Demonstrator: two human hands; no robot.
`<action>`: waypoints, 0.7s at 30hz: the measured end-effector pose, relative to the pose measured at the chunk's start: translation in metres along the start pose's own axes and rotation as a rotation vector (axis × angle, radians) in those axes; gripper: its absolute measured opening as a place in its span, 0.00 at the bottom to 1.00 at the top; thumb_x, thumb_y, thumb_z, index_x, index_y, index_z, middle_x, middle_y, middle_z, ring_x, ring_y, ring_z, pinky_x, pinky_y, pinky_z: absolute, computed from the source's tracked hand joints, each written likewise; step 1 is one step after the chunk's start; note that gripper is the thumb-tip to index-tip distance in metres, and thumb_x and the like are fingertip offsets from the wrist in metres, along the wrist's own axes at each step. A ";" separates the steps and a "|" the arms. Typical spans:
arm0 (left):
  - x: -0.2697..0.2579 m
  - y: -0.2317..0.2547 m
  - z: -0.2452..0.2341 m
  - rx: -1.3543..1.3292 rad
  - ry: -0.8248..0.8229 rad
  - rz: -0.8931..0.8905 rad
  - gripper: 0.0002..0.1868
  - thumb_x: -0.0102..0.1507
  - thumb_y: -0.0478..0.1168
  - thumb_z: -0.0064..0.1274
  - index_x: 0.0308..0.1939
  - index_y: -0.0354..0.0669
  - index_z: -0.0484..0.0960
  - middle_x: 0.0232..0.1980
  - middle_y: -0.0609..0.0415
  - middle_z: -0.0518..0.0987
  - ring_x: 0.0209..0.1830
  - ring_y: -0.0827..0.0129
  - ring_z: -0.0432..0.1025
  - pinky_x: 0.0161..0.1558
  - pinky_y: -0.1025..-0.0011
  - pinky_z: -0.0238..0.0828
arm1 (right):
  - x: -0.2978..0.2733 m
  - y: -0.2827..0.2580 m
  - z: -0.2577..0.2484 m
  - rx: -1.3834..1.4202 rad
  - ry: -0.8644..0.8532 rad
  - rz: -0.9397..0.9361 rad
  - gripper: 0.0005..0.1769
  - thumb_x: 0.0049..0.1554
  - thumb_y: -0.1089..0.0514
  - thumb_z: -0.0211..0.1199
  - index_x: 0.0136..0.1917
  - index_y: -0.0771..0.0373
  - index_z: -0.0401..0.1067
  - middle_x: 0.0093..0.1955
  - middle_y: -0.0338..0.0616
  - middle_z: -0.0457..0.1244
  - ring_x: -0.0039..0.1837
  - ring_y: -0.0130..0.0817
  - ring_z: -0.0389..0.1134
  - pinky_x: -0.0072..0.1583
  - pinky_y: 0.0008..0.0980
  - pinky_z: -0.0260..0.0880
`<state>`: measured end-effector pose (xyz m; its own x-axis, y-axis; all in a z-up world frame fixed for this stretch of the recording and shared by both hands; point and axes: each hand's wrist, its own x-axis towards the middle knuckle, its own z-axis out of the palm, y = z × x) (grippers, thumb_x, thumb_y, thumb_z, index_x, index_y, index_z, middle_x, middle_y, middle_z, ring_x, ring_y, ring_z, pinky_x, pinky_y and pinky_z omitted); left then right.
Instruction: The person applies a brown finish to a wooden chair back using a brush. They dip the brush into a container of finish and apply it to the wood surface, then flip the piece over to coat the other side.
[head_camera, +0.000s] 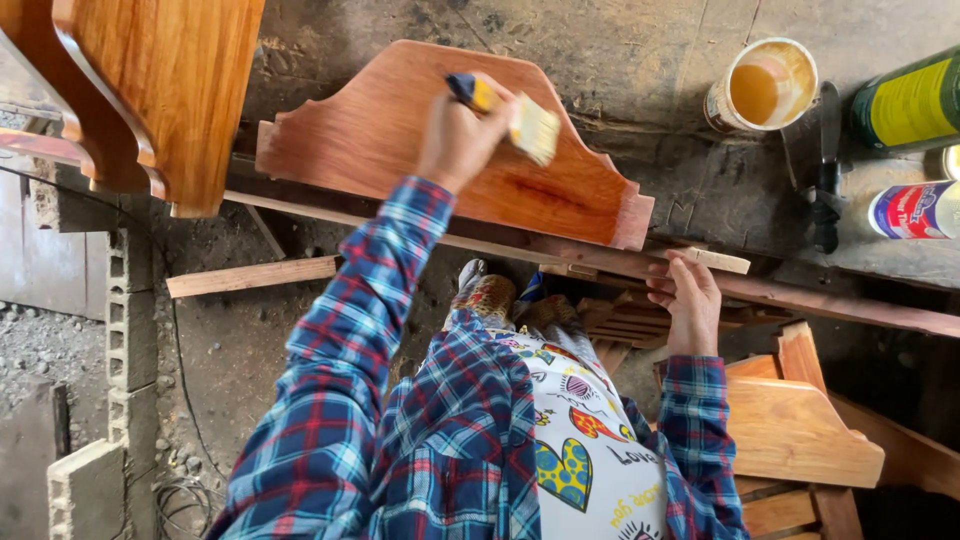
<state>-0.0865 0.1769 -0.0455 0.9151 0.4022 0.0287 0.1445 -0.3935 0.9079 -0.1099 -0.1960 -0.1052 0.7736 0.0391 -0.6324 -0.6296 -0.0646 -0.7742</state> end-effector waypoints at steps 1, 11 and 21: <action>0.007 -0.007 -0.012 0.000 0.005 0.000 0.05 0.64 0.41 0.57 0.37 0.46 0.82 0.41 0.52 0.87 0.42 0.69 0.83 0.36 0.75 0.85 | -0.003 -0.003 0.003 -0.002 -0.003 -0.003 0.15 0.64 0.48 0.56 0.59 0.57 0.72 0.48 0.45 0.70 0.45 0.30 0.70 0.46 0.25 0.68; -0.003 0.024 0.005 -0.012 -0.075 0.157 0.04 0.65 0.40 0.56 0.39 0.45 0.79 0.42 0.51 0.85 0.39 0.68 0.81 0.35 0.74 0.83 | -0.007 -0.004 0.010 -0.036 -0.033 -0.004 0.15 0.65 0.49 0.55 0.60 0.57 0.72 0.49 0.44 0.69 0.46 0.31 0.70 0.47 0.27 0.68; 0.023 -0.013 0.001 -0.053 -0.054 -0.028 0.06 0.61 0.44 0.60 0.35 0.49 0.83 0.41 0.55 0.87 0.41 0.69 0.82 0.38 0.73 0.84 | -0.008 -0.001 0.013 -0.034 -0.008 0.025 0.13 0.66 0.52 0.54 0.59 0.56 0.72 0.47 0.42 0.68 0.45 0.30 0.70 0.45 0.25 0.69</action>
<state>-0.0667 0.1903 -0.0573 0.9302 0.3667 -0.0179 0.1512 -0.3382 0.9288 -0.1163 -0.1836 -0.0991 0.7569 0.0447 -0.6520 -0.6461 -0.0993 -0.7568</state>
